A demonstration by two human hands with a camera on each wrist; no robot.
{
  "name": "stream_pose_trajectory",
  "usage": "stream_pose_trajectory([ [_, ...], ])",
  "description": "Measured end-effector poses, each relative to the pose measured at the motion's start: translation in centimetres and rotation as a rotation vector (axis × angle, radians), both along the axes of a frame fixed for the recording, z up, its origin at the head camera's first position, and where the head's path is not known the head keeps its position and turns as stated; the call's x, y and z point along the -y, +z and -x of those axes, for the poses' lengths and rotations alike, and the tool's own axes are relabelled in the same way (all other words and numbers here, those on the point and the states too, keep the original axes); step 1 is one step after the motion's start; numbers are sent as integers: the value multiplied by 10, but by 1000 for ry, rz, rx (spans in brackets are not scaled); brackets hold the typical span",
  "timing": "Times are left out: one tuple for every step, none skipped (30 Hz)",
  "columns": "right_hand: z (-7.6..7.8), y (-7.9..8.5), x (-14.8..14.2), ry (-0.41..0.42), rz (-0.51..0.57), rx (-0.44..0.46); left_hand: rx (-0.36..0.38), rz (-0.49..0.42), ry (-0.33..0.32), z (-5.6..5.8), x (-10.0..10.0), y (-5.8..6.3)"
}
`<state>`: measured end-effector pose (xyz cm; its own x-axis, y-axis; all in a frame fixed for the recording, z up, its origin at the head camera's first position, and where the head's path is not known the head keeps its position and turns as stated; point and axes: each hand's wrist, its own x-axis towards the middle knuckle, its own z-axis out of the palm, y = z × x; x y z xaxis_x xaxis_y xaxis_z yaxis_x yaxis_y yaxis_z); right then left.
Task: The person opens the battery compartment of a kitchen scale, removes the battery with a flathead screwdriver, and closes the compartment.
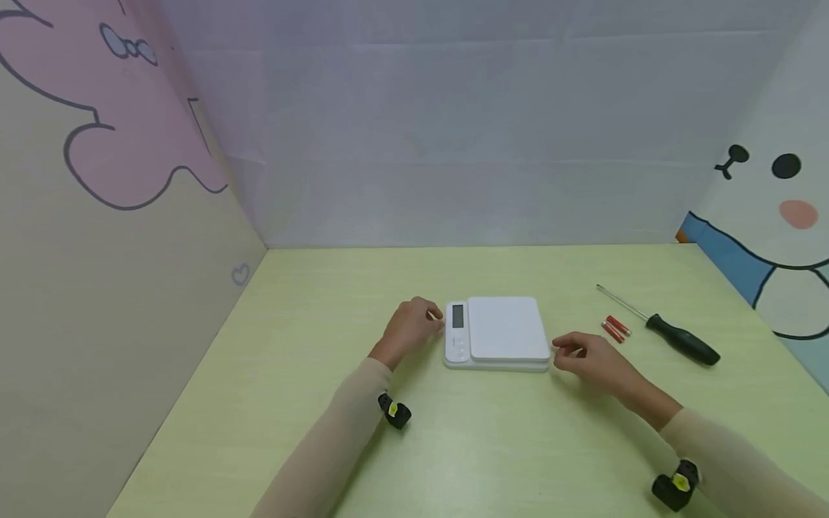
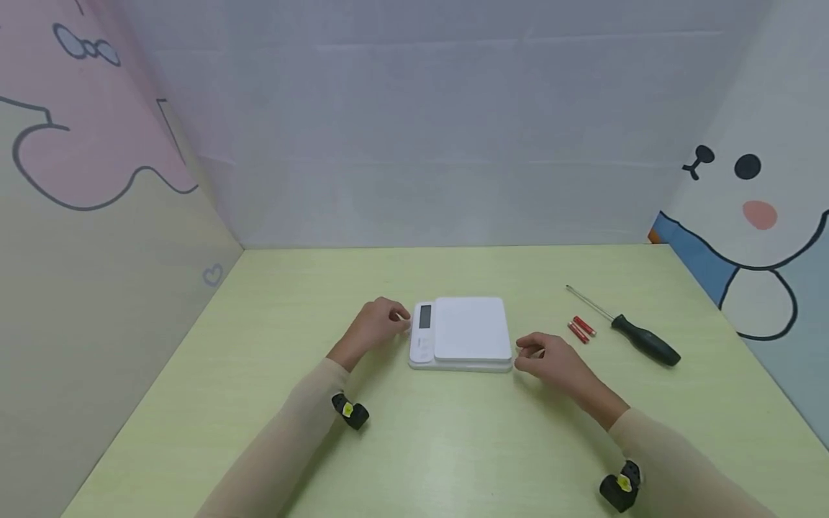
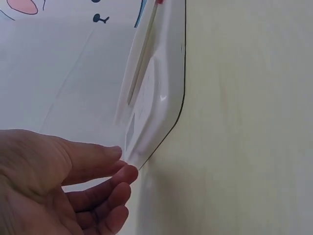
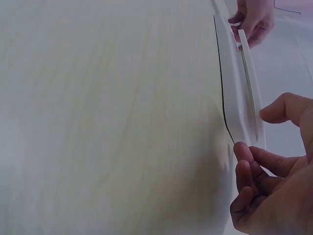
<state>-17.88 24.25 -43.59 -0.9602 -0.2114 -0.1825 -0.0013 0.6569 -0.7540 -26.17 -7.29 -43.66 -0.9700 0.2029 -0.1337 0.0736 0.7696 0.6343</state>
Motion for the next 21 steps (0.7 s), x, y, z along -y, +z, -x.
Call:
stream_pose_trajectory([
  [-3,-1,1,-4,-8,-5,-17,0,4,5,-2,0],
  [-5,-2,3,-13,-16,-11,-34,-3,3,11,-5,0],
  [-8,-2,5,-24,-31,-15,-53,-5,3,16,-7,-1],
  [-10,-3,8,-33,-50,-23,-70,-7,-1,21,-9,-2],
  [-12,-4,10,-41,-70,-30,-81,-11,-6,26,-11,-3],
  [-13,-4,13,-50,-93,-42,-88,-18,-12,29,-13,-4],
  [-14,-5,15,-61,-109,-48,-87,-27,-18,32,-15,-6],
  [-15,-5,18,-72,-123,-53,-85,-35,-27,35,-16,-8],
  [-15,-5,20,-78,-136,-58,-80,-40,-32,36,-17,-9],
  [-15,-5,22,-83,-146,-64,-72,-45,-35,37,-18,-10],
  [-15,-5,23,-86,-154,-67,-64,-55,-38,38,-19,-11],
  [-16,-5,24,-92,-163,-68,-60,-65,-38,38,-20,-12],
  [-16,-5,25,-95,-168,-67,-57,-73,-38,37,-20,-13],
  [-16,-5,25,-98,-173,-64,-59,-79,-36,37,-20,-13],
  [-16,-5,25,-100,-177,-62,-64,-82,-36,36,-20,-13],
  [-15,-5,25,-103,-184,-61,-68,-86,-35,36,-20,-13],
  [-15,-6,24,-105,-188,-59,-74,-89,-38,36,-19,-14],
  [-15,-6,24,-108,-193,-60,-78,-90,-43,35,-19,-14],
  [-15,-6,23,-108,-195,-62,-79,-87,-49,35,-18,-15],
  [-14,-6,22,-110,-199,-65,-81,-82,-57,35,-17,-15],
  [-14,-6,21,-111,-202,-71,-82,-74,-65,34,-16,-16],
])
